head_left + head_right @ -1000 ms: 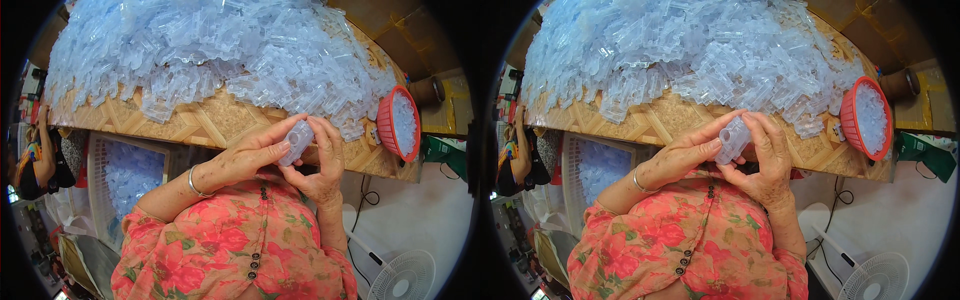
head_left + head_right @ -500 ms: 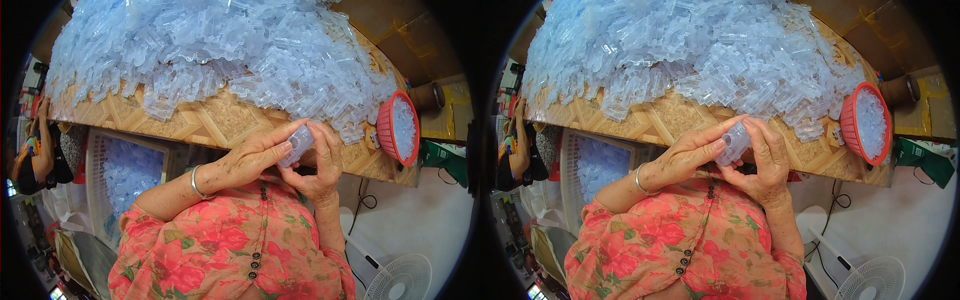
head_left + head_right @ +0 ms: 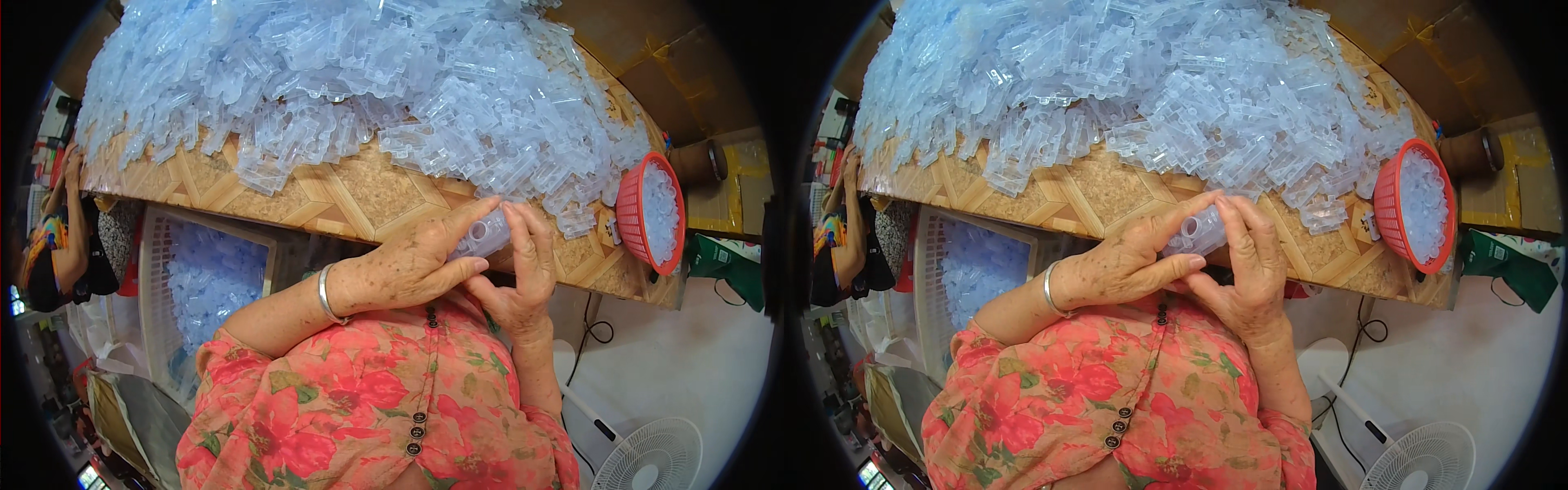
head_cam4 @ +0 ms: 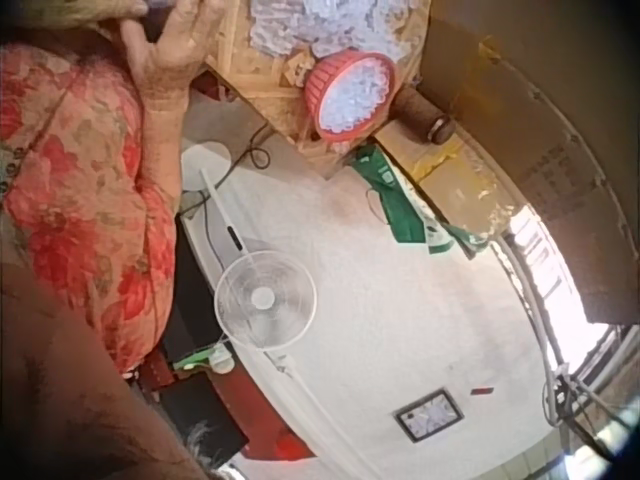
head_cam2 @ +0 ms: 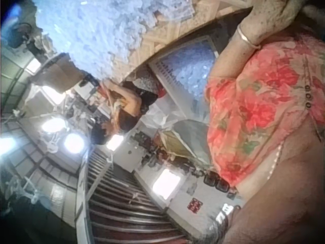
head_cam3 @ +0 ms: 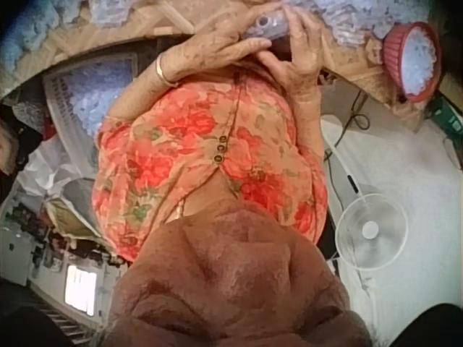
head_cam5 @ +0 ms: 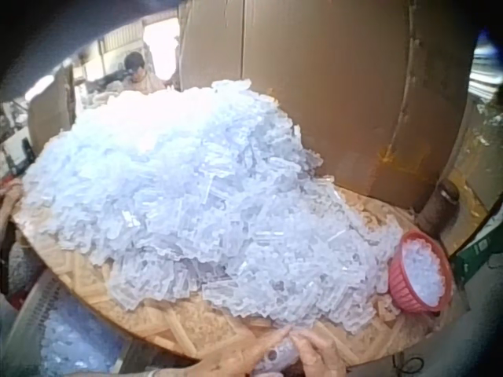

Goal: The person sits at a wooden table and repeatedly picks up small, clear plastic components from a large pile. They manipulate the parts by hand, snapping two pieces together to form a single unit, and then place the assembled item into a red basket.

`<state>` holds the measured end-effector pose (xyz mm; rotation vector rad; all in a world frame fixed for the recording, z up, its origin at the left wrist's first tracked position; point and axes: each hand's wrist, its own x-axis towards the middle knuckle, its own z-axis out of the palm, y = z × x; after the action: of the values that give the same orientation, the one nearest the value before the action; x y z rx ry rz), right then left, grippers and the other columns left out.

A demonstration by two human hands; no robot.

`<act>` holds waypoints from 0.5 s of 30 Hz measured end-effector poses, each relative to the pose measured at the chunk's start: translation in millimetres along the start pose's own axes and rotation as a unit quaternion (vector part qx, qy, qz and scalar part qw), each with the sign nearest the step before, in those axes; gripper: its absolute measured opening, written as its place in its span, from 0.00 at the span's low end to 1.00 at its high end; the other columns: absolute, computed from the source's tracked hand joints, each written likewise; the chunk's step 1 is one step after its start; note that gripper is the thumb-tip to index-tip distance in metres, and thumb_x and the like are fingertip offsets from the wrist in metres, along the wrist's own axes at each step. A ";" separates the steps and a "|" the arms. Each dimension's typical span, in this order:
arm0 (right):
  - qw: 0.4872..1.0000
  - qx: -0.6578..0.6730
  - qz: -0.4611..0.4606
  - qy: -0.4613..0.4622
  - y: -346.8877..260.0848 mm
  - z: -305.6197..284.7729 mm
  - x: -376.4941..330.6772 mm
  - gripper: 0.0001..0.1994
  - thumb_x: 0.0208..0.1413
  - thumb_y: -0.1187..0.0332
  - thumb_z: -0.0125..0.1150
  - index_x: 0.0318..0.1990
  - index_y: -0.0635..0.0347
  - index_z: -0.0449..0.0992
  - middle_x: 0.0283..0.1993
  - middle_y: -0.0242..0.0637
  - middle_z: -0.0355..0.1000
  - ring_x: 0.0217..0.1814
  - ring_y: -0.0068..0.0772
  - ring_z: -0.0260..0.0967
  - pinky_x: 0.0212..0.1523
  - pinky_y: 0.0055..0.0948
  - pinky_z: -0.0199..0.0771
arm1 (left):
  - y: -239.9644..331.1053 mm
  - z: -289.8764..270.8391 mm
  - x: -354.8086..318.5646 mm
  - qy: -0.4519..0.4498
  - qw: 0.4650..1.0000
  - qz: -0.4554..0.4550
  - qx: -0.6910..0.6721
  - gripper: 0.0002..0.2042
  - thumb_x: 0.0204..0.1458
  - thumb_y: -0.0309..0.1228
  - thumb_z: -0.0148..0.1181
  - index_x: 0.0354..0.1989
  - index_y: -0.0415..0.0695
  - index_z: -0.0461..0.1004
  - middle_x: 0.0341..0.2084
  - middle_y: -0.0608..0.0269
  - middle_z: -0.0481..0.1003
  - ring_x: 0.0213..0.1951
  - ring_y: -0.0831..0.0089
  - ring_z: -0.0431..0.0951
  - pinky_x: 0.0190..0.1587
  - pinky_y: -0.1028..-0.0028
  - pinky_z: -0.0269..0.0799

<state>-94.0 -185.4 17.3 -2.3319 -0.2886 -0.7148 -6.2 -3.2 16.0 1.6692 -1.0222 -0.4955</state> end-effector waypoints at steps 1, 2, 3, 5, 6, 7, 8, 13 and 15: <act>1.000 0.011 0.001 -0.020 0.2 -5.6 2.3 0.36 0.45 0.69 0.78 0.64 0.66 0.71 0.61 0.49 0.70 0.58 0.48 0.72 0.57 0.41 0.76 | 3.8 -5.7 0.2 -0.016 1.000 -0.026 0.002 0.37 0.61 0.36 0.62 0.76 0.40 0.52 0.52 0.40 0.75 0.50 0.48 0.78 0.53 0.58 0.72; 0.999 0.035 0.021 -0.035 2.3 -10.9 3.8 0.34 0.47 0.69 0.76 0.63 0.66 0.72 0.60 0.48 0.71 0.56 0.46 0.73 0.54 0.39 0.76 | 5.1 -9.6 0.4 -0.033 0.998 -0.052 0.004 0.36 0.61 0.35 0.62 0.75 0.40 0.53 0.48 0.41 0.77 0.46 0.48 0.80 0.49 0.58 0.73; 0.996 0.057 0.042 -0.049 4.7 -16.8 5.2 0.32 0.48 0.70 0.75 0.63 0.65 0.72 0.58 0.47 0.72 0.53 0.43 0.74 0.52 0.38 0.77 | 2.3 -10.8 0.4 -0.035 0.999 -0.028 -0.003 0.35 0.61 0.35 0.63 0.74 0.40 0.55 0.45 0.42 0.77 0.43 0.49 0.80 0.46 0.58 0.73; 0.987 0.109 0.087 -0.082 7.9 -22.2 4.4 0.28 0.51 0.72 0.73 0.61 0.65 0.74 0.56 0.45 0.73 0.48 0.38 0.75 0.46 0.34 0.78 | -4.4 -12.4 0.1 -0.040 0.999 0.021 -0.015 0.33 0.60 0.35 0.63 0.71 0.40 0.58 0.38 0.44 0.77 0.36 0.50 0.79 0.41 0.58 0.72; 0.979 0.138 0.111 -0.098 10.1 -23.9 2.9 0.26 0.51 0.73 0.73 0.60 0.65 0.75 0.54 0.43 0.74 0.45 0.36 0.75 0.44 0.32 0.78 | -1.8 -15.6 1.6 -0.056 0.998 0.015 0.014 0.31 0.60 0.35 0.64 0.69 0.40 0.60 0.38 0.45 0.77 0.35 0.51 0.79 0.40 0.58 0.72; 0.970 0.167 0.135 -0.115 11.5 -24.4 1.5 0.24 0.52 0.74 0.72 0.58 0.64 0.76 0.52 0.42 0.74 0.42 0.33 0.75 0.41 0.30 0.78 | 4.3 -20.9 3.3 -0.072 0.996 0.008 0.043 0.29 0.59 0.34 0.64 0.68 0.40 0.63 0.38 0.46 0.77 0.35 0.51 0.78 0.40 0.58 0.72; 0.967 0.187 0.150 -0.092 11.9 -22.9 -0.3 0.23 0.52 0.74 0.72 0.57 0.64 0.77 0.51 0.42 0.75 0.42 0.33 0.75 0.41 0.29 0.77 | 7.3 -24.0 4.4 -0.087 0.994 0.002 0.072 0.28 0.59 0.34 0.64 0.66 0.40 0.65 0.38 0.47 0.77 0.35 0.51 0.77 0.40 0.59 0.72; 0.968 0.198 0.149 -0.035 18.0 -12.7 -3.5 0.20 0.52 0.74 0.71 0.54 0.65 0.78 0.48 0.42 0.76 0.43 0.34 0.75 0.42 0.29 0.75 | -1.7 -21.6 7.0 0.041 0.994 0.069 0.070 0.20 0.56 0.31 0.66 0.57 0.43 0.75 0.37 0.52 0.77 0.39 0.53 0.76 0.43 0.61 0.72; 0.977 0.165 0.129 -0.048 21.1 -11.7 -1.0 0.20 0.52 0.74 0.71 0.53 0.65 0.78 0.48 0.42 0.76 0.45 0.36 0.75 0.44 0.31 0.75 | -8.0 -16.3 8.6 0.072 0.991 0.086 0.077 0.18 0.55 0.30 0.66 0.55 0.44 0.77 0.37 0.54 0.76 0.41 0.53 0.76 0.46 0.61 0.71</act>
<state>-91.6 -209.0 12.6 -2.0387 -0.1303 -0.3945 13.7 -0.4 15.7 1.7062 -1.1068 -0.1835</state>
